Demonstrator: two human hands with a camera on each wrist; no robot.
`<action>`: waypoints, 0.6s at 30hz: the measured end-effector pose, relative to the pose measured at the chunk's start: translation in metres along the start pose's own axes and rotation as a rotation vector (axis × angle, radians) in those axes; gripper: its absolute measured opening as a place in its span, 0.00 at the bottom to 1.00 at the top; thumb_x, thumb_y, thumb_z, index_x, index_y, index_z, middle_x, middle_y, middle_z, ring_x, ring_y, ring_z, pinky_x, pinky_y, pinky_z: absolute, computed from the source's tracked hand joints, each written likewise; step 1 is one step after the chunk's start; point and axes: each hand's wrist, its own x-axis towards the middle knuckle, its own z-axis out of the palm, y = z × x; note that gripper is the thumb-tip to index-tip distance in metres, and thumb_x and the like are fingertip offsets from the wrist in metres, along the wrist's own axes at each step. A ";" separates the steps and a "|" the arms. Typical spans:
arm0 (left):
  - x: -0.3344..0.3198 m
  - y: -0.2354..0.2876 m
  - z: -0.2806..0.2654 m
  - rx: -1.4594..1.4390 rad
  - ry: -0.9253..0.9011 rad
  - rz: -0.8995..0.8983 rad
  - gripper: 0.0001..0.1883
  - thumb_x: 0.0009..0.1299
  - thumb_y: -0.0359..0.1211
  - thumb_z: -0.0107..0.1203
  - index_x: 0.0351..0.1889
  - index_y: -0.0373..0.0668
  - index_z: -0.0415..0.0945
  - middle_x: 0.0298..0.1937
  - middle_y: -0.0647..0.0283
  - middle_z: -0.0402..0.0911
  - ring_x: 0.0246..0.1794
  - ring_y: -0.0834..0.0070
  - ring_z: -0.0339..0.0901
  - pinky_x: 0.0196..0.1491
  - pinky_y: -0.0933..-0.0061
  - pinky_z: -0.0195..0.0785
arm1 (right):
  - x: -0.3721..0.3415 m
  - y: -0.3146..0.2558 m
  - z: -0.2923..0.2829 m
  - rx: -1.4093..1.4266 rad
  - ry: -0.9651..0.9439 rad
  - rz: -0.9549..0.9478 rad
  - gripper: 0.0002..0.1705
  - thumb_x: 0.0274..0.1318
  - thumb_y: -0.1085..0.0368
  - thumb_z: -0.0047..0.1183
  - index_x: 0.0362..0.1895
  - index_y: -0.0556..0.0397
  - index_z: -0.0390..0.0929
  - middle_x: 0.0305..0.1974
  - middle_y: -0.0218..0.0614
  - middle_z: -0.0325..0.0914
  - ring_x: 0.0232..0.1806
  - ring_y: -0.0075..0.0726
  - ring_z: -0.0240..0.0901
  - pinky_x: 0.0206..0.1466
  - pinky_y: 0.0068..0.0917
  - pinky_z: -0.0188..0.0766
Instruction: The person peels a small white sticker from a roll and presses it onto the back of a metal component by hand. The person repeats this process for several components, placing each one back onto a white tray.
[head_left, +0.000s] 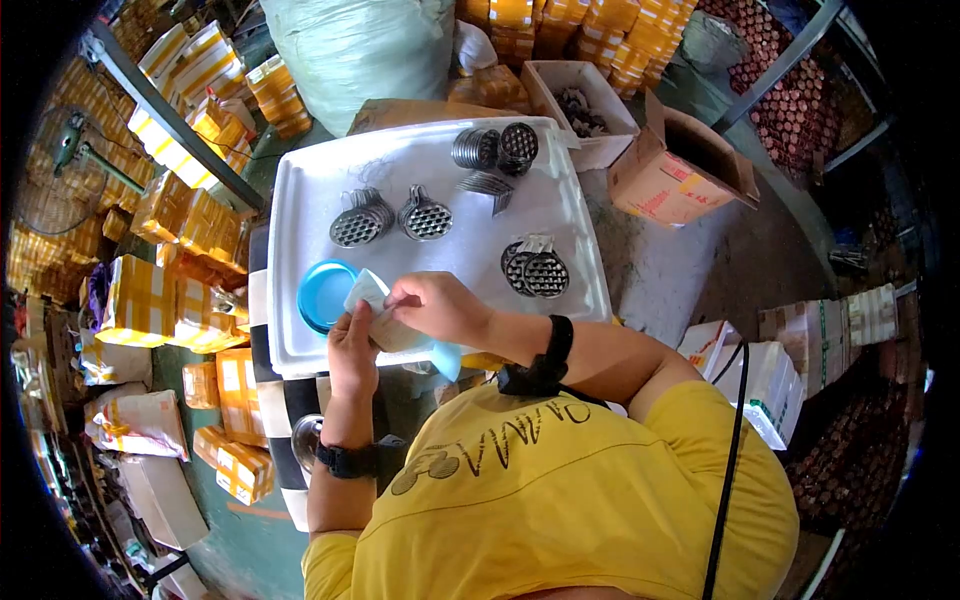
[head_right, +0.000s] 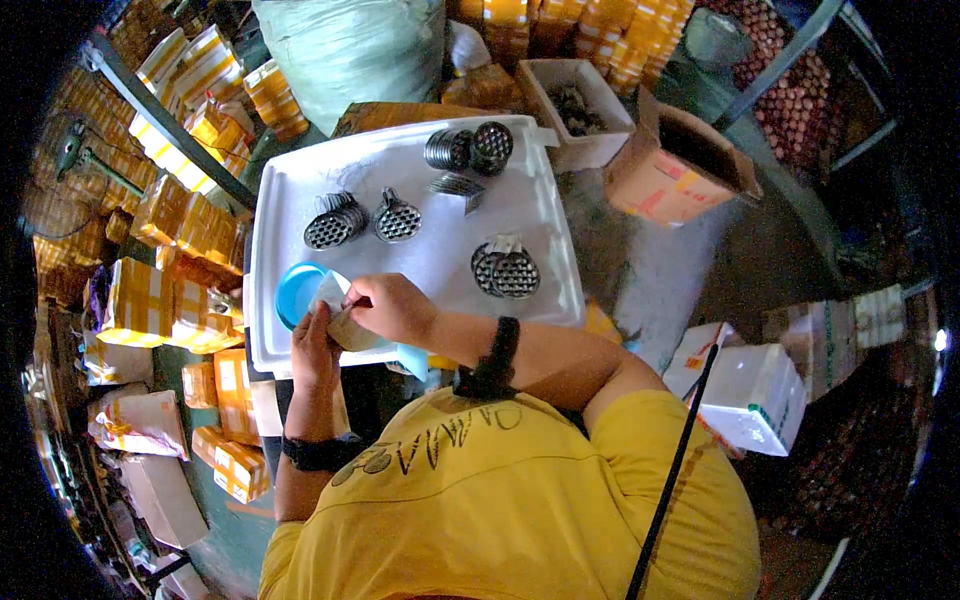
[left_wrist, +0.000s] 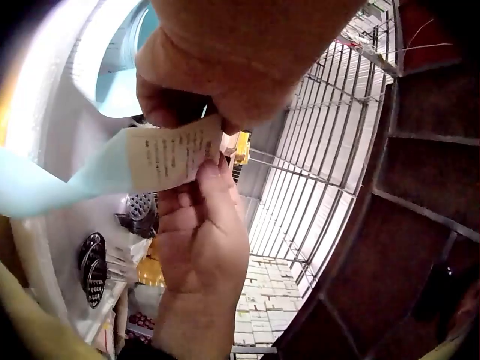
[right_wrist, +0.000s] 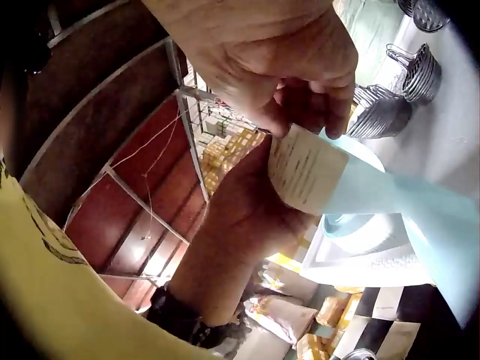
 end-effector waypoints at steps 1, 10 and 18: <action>-0.003 0.003 0.005 -0.045 -0.004 -0.011 0.13 0.69 0.37 0.45 0.38 0.35 0.71 0.34 0.63 0.75 0.33 0.80 0.72 0.34 0.81 0.66 | 0.000 -0.001 0.000 0.019 0.004 -0.001 0.06 0.41 0.71 0.54 0.28 0.57 0.75 0.30 0.43 0.76 0.33 0.45 0.74 0.36 0.32 0.70; 0.018 -0.001 -0.018 -0.346 -0.070 -0.227 0.22 0.70 0.41 0.38 0.55 0.35 0.60 0.48 0.54 0.70 0.48 0.63 0.70 0.46 0.62 0.67 | -0.009 -0.009 -0.007 -0.236 0.041 -0.604 0.04 0.40 0.72 0.55 0.24 0.51 0.75 0.25 0.34 0.71 0.26 0.40 0.67 0.29 0.32 0.64; 0.027 0.012 -0.047 1.023 0.003 0.174 0.12 0.62 0.35 0.55 0.37 0.37 0.70 0.30 0.61 0.74 0.30 0.75 0.71 0.33 0.71 0.68 | -0.034 -0.010 -0.085 0.447 0.225 0.037 0.09 0.49 0.68 0.54 0.35 0.54 0.69 0.30 0.31 0.72 0.34 0.24 0.71 0.38 0.22 0.70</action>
